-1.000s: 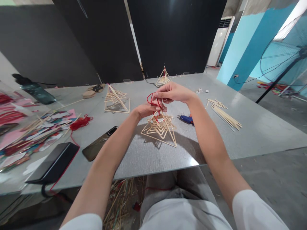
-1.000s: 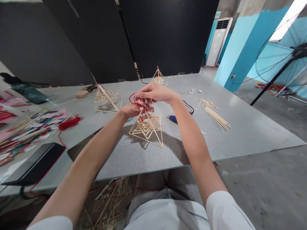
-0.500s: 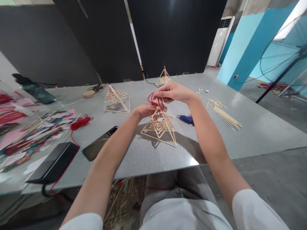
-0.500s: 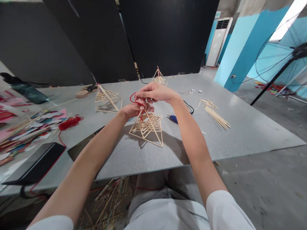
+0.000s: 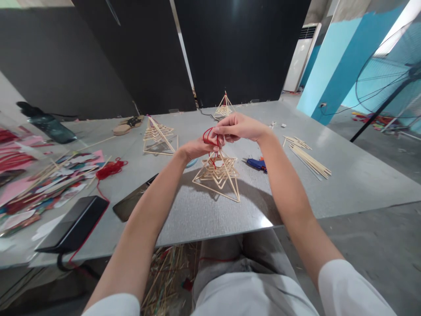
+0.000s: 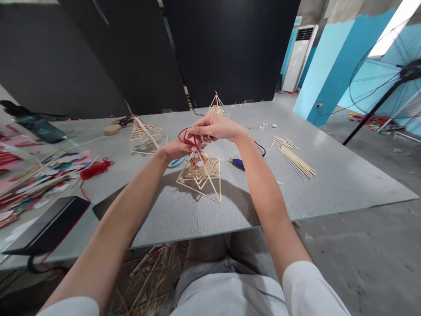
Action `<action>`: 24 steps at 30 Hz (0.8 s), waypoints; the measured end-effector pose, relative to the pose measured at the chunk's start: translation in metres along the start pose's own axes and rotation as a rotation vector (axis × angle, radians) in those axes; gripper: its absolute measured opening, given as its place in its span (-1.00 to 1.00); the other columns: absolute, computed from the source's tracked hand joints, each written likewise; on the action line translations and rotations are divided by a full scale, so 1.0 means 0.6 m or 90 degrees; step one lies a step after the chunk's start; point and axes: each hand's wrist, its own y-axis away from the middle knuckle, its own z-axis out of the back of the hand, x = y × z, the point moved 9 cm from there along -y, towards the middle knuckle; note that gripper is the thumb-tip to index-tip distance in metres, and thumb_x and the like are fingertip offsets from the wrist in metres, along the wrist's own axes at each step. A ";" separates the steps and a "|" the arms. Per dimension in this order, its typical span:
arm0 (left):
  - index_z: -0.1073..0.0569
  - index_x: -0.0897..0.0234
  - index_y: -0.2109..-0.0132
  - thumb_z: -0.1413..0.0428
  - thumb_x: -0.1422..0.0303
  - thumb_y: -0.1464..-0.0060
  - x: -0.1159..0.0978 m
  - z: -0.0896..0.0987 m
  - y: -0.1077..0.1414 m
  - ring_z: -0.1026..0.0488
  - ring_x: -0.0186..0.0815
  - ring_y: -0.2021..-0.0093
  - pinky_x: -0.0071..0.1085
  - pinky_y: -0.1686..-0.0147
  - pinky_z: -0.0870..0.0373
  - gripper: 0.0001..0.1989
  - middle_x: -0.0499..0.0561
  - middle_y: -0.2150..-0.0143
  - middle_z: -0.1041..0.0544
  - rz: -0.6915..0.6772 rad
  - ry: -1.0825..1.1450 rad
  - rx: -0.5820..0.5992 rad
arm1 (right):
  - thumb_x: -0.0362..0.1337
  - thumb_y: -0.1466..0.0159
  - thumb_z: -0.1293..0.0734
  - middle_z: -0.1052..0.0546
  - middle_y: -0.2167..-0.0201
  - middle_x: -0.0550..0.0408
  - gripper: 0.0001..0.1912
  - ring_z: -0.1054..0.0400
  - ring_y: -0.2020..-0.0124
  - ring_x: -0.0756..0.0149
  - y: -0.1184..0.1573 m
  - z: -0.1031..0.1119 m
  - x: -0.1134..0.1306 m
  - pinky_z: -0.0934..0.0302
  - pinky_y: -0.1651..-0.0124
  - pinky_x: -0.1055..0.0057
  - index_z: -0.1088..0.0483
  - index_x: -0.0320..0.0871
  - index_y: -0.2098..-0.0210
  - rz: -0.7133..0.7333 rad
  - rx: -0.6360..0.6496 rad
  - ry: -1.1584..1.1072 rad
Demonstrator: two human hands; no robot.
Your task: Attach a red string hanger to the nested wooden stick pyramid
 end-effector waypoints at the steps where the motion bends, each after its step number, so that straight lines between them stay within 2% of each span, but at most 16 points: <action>1: -0.59 0.26 0.33 -0.57 0.19 0.16 -0.002 0.002 0.001 -0.49 -0.32 0.27 -0.36 0.21 -0.45 -0.62 -0.03 0.29 -0.55 0.005 -0.012 0.007 | -0.04 -0.41 -0.51 -0.54 0.53 0.16 -0.66 -0.21 0.57 0.55 0.000 0.000 0.000 -0.04 0.56 0.58 -0.62 -0.24 0.25 0.002 -0.002 0.001; 4: -0.63 0.26 0.26 -0.55 0.23 0.10 -0.010 0.005 0.006 -0.49 -0.34 0.24 -0.42 0.22 -0.42 -0.66 -0.03 0.26 -0.57 0.013 -0.061 0.028 | -0.01 -0.41 -0.51 -0.55 0.51 0.15 -0.64 -0.20 0.56 0.54 0.000 0.000 0.001 -0.06 0.54 0.57 -0.62 -0.23 0.26 0.005 -0.003 0.005; 6: -0.64 0.25 0.23 -0.53 0.21 0.06 -0.015 0.009 0.010 -0.44 -0.38 0.31 -0.45 0.30 -0.37 -0.67 -0.06 0.31 -0.55 0.025 -0.101 0.024 | 0.02 -0.40 -0.51 -0.56 0.49 0.14 -0.61 -0.19 0.56 0.54 0.002 0.001 0.001 -0.07 0.53 0.56 -0.61 -0.22 0.28 0.000 -0.004 0.013; 9: -0.64 0.27 0.28 -0.52 0.17 0.04 -0.016 0.015 0.015 -0.29 -0.45 0.45 -0.48 0.45 -0.22 -0.67 -0.11 0.43 -0.46 0.059 -0.152 0.015 | 0.05 -0.40 -0.51 -0.54 0.48 0.15 -0.59 -0.18 0.56 0.55 0.005 0.004 -0.002 -0.05 0.54 0.55 -0.62 -0.22 0.28 -0.018 -0.012 0.030; 12: -0.62 0.28 0.33 -0.52 0.15 0.04 -0.017 0.016 0.017 -0.24 -0.46 0.49 -0.47 0.50 -0.17 -0.66 -0.11 0.46 -0.43 0.062 -0.166 0.012 | 0.04 -0.41 -0.50 -0.52 0.50 0.17 -0.60 -0.19 0.57 0.55 0.005 0.006 -0.002 -0.03 0.54 0.54 -0.62 -0.22 0.27 -0.019 -0.018 0.036; 17: -0.64 0.26 0.35 -0.52 0.19 0.03 -0.018 0.019 0.017 -0.25 -0.45 0.49 -0.47 0.50 -0.18 -0.71 -0.10 0.48 -0.44 0.031 -0.151 0.013 | 0.02 -0.42 -0.49 -0.53 0.48 0.16 -0.61 -0.19 0.57 0.55 0.004 0.005 0.002 -0.02 0.55 0.54 -0.61 -0.22 0.27 -0.005 -0.021 0.035; 21: -0.71 0.23 0.24 -0.53 0.21 0.04 -0.007 0.026 0.018 -0.38 -0.42 0.43 -0.48 0.42 -0.32 -0.73 -0.05 0.38 -0.58 0.044 -0.133 0.012 | 0.02 -0.42 -0.50 -0.52 0.50 0.16 -0.60 -0.18 0.56 0.54 0.005 0.004 0.006 -0.06 0.53 0.55 -0.59 -0.22 0.32 -0.003 -0.018 0.022; 24: -0.73 0.23 0.26 -0.54 0.21 0.06 0.002 0.031 0.018 -0.43 -0.40 0.38 -0.47 0.37 -0.38 -0.74 -0.02 0.34 -0.62 0.048 -0.120 0.013 | 0.01 -0.41 -0.50 -0.52 0.50 0.15 -0.61 -0.19 0.54 0.53 0.004 0.005 0.006 -0.08 0.53 0.57 -0.59 -0.23 0.29 -0.007 -0.030 0.007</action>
